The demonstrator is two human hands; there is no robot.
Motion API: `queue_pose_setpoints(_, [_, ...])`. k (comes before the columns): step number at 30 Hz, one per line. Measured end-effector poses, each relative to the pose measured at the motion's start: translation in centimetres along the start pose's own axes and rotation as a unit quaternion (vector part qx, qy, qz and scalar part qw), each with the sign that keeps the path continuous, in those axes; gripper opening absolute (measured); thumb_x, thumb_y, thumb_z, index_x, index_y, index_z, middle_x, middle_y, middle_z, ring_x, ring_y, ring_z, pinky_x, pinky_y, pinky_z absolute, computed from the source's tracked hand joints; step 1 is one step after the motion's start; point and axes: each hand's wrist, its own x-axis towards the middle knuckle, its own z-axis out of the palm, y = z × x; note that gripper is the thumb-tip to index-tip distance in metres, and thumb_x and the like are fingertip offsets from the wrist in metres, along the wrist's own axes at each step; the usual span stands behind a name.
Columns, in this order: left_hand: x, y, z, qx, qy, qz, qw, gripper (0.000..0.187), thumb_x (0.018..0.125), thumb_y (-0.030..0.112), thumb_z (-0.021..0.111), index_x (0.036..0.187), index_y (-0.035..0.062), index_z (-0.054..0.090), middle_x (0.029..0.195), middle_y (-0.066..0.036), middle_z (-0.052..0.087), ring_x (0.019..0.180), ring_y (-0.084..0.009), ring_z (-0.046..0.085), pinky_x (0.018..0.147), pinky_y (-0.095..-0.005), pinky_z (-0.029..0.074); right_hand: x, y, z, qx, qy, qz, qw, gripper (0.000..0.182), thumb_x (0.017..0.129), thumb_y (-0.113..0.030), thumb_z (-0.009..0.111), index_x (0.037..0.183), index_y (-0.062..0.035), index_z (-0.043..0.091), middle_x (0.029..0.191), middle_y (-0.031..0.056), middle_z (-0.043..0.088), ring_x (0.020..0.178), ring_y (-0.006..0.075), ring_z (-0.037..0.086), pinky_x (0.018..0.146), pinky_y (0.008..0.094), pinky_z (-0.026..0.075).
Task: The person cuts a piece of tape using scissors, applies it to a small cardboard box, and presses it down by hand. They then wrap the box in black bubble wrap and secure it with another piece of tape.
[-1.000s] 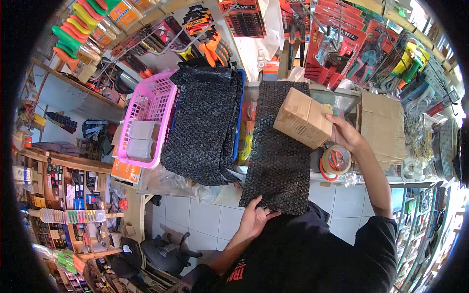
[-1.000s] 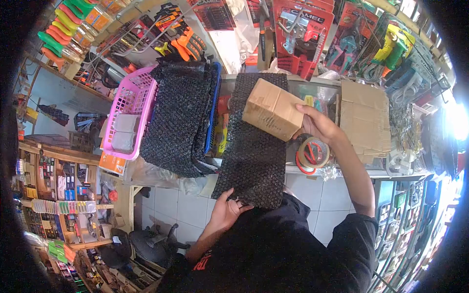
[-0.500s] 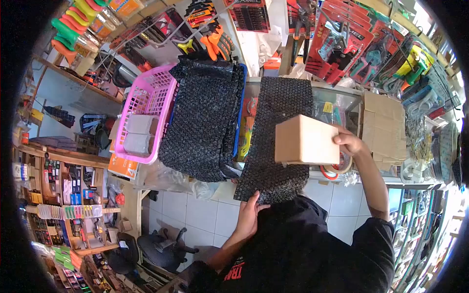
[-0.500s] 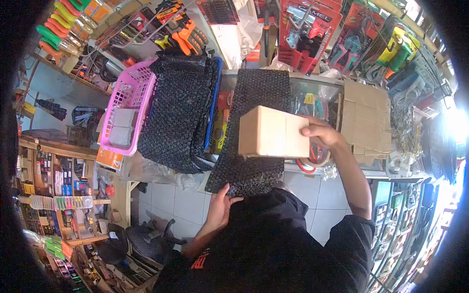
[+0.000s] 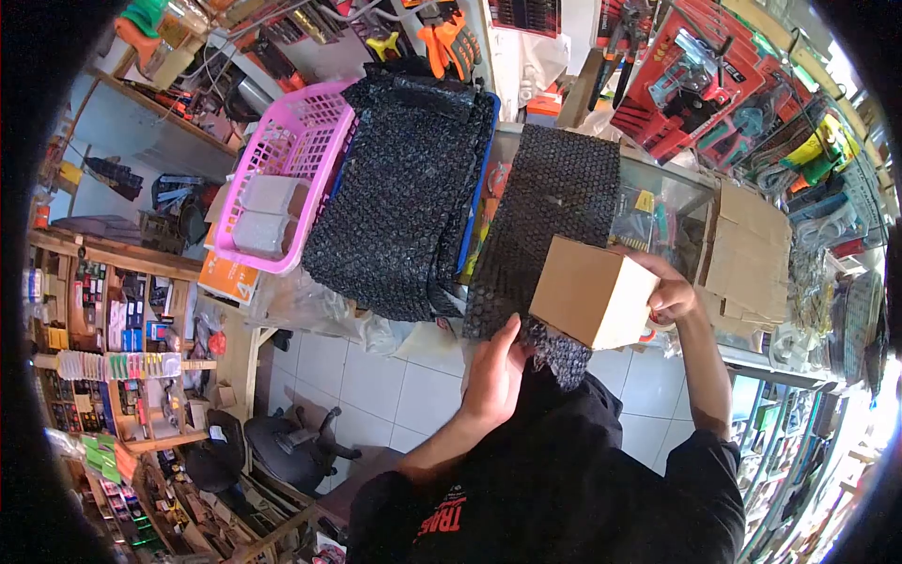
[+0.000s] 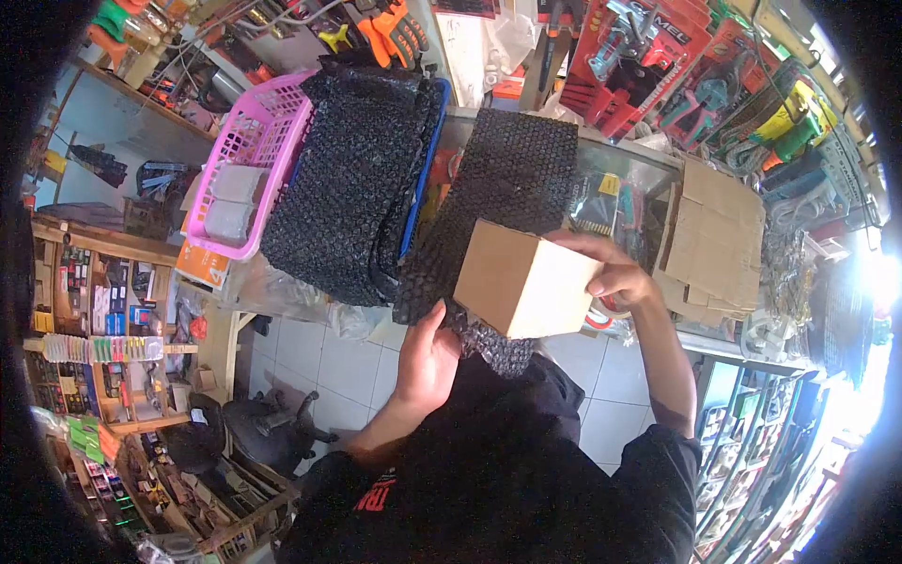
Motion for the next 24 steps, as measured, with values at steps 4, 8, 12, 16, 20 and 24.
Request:
queue_pose_setpoints(4, [0.3,1.1,2.5,-0.056,-0.02,-0.025,0.998,0.043,0.112,0.047,0.054,0.118,0.0062,0.065,0.103,-0.003,0.068,0.089,-0.0142,0.061,0.082,-0.0345,0.049,0.2,1.2,-0.2,-0.006,-0.021,-0.046,0.999,0.098,0.056,-0.03,0.083,0.147,0.0007,0.061,0.155,0.0199,0.051,0.143,0.0366,0.051,0.119,0.0469,0.038])
queue_pose_setpoints(8, [0.7,1.0,2.2,-0.009,-0.042,-0.005,0.999,0.037,0.111,0.046,0.057,0.111,0.009,0.061,0.093,0.0,0.061,0.082,-0.012,0.057,0.078,-0.0315,0.048,0.1,1.7,-0.8,-0.023,-0.039,-0.062,0.997,0.097,0.056,-0.028,0.084,0.147,-0.0025,0.063,0.157,0.0191,0.048,0.145,0.0375,0.048,0.121,0.0472,0.036])
queue_pose_setpoints(12, [0.8,1.0,2.5,0.038,-0.055,-0.015,0.998,0.031,0.109,0.041,0.064,0.109,0.0112,0.056,0.09,0.002,0.056,0.079,-0.0088,0.054,0.072,-0.0279,0.045,0.0,1.9,-0.6,-0.023,-0.044,-0.058,0.997,0.095,0.058,-0.028,0.084,0.147,-0.0024,0.063,0.158,0.0189,0.048,0.145,0.0376,0.048,0.121,0.0472,0.036])
queue_pose_setpoints(16, [0.8,0.9,2.6,0.031,-0.072,-0.045,0.996,0.033,0.107,0.042,0.067,0.113,0.0121,0.055,0.09,0.003,0.052,0.079,-0.0085,0.052,0.071,-0.0277,0.045,0.1,1.6,0.3,0.002,-0.02,-0.029,0.999,0.093,0.058,-0.027,0.084,0.146,-0.0026,0.064,0.159,0.0189,0.048,0.144,0.0372,0.049,0.121,0.0473,0.036])
queue_pose_setpoints(20, [1.2,0.4,1.7,0.033,-0.108,-0.027,0.993,0.037,0.104,0.047,0.069,0.117,0.014,0.057,0.088,0.005,0.05,0.08,-0.0089,0.051,0.071,-0.0282,0.044,-0.5,1.0,1.5,0.027,0.007,0.012,1.0,0.089,0.06,-0.024,0.084,0.145,-0.0041,0.065,0.158,0.0192,0.049,0.145,0.0369,0.049,0.121,0.0471,0.035])
queue_pose_setpoints(24, [1.9,-0.4,0.9,0.066,-0.086,0.014,0.994,0.027,0.103,0.038,0.073,0.111,0.0131,0.064,0.089,0.005,0.061,0.073,-0.0058,0.052,0.064,-0.0239,0.042,-0.2,1.5,1.1,-0.007,-0.035,-0.007,0.999,0.083,0.065,-0.022,0.084,0.144,-0.0058,0.066,0.158,0.0198,0.049,0.146,0.0373,0.047,0.12,0.0492,0.034])
